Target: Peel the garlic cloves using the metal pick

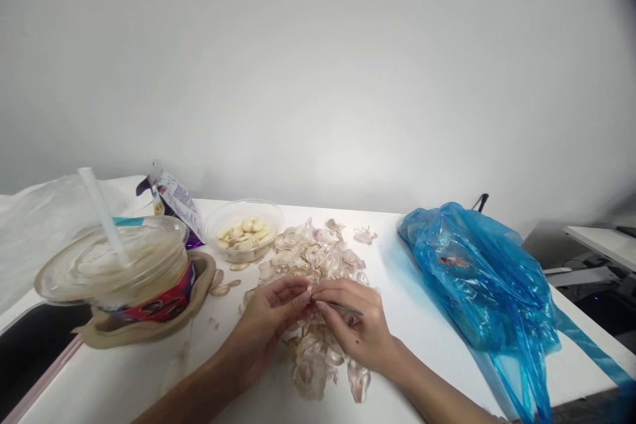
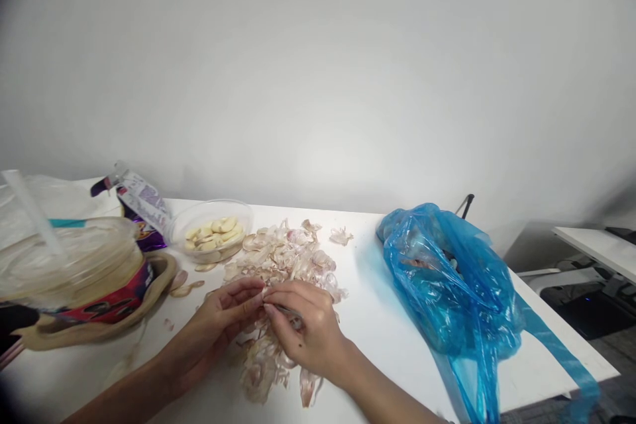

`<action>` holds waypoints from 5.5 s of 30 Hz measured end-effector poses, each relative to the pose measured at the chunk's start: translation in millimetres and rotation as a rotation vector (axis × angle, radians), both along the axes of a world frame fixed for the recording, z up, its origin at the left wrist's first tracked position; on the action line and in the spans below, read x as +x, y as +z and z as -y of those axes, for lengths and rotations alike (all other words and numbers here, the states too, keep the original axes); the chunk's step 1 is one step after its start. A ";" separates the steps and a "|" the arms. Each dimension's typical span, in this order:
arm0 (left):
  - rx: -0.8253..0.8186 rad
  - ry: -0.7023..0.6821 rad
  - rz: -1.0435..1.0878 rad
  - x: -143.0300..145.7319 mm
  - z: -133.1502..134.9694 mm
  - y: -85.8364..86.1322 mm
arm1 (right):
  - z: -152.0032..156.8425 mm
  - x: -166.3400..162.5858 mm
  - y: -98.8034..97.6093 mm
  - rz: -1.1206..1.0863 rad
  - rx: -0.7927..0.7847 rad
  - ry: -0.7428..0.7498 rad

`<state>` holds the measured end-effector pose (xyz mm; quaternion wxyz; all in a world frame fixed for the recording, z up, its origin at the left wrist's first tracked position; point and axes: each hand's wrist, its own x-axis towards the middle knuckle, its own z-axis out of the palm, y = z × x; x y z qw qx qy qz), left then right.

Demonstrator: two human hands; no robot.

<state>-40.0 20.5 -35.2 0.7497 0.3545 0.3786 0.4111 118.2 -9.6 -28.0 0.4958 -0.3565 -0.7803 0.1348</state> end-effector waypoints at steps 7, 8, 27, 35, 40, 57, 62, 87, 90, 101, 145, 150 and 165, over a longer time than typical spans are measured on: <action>-0.004 0.015 0.019 1.1 -0.6 2.2 | -0.2 -0.1 1.0 -0.012 0.001 -0.011; -0.005 0.016 0.021 1.2 -0.5 2.5 | -0.1 -0.1 1.4 -0.019 0.002 -0.014; -0.038 0.027 0.062 -0.5 2.0 4.7 | 0.8 1.2 1.0 -0.068 0.027 -0.079; -0.048 0.011 0.066 0.1 1.6 7.1 | 1.6 1.5 1.6 -0.072 0.017 -0.069; -0.051 0.023 0.065 0.9 1.7 7.5 | 1.9 1.2 3.3 -0.072 0.016 -0.077; -0.038 0.048 0.068 1.2 -0.1 5.5 | 1.9 2.6 3.8 -0.084 0.057 -0.082; -0.040 0.032 0.075 -1.0 0.3 4.4 | 0.8 4.1 0.8 -0.067 0.103 -0.081; -0.009 -0.022 0.118 -2.0 4.2 6.2 | -1.1 12.4 -8.9 -0.081 0.256 -0.151; 0.010 -0.018 0.135 -3.3 5.0 10.5 | -1.2 11.5 -8.6 -0.066 0.268 -0.138; -0.001 0.069 0.170 -6.3 3.2 15.9 | 0.1 9.7 -5.4 -0.021 0.286 -0.149; 0.006 0.060 0.090 0.3 4.7 11.0 | 4.6 1.7 -2.6 -0.259 -0.097 -0.001; 0.028 0.118 -0.016 1.1 5.9 9.5 | 5.7 1.1 -1.8 -0.214 -0.053 0.000; 0.132 0.094 -0.032 0.6 6.8 5.1 | 4.7 2.9 2.7 -0.146 -0.042 0.019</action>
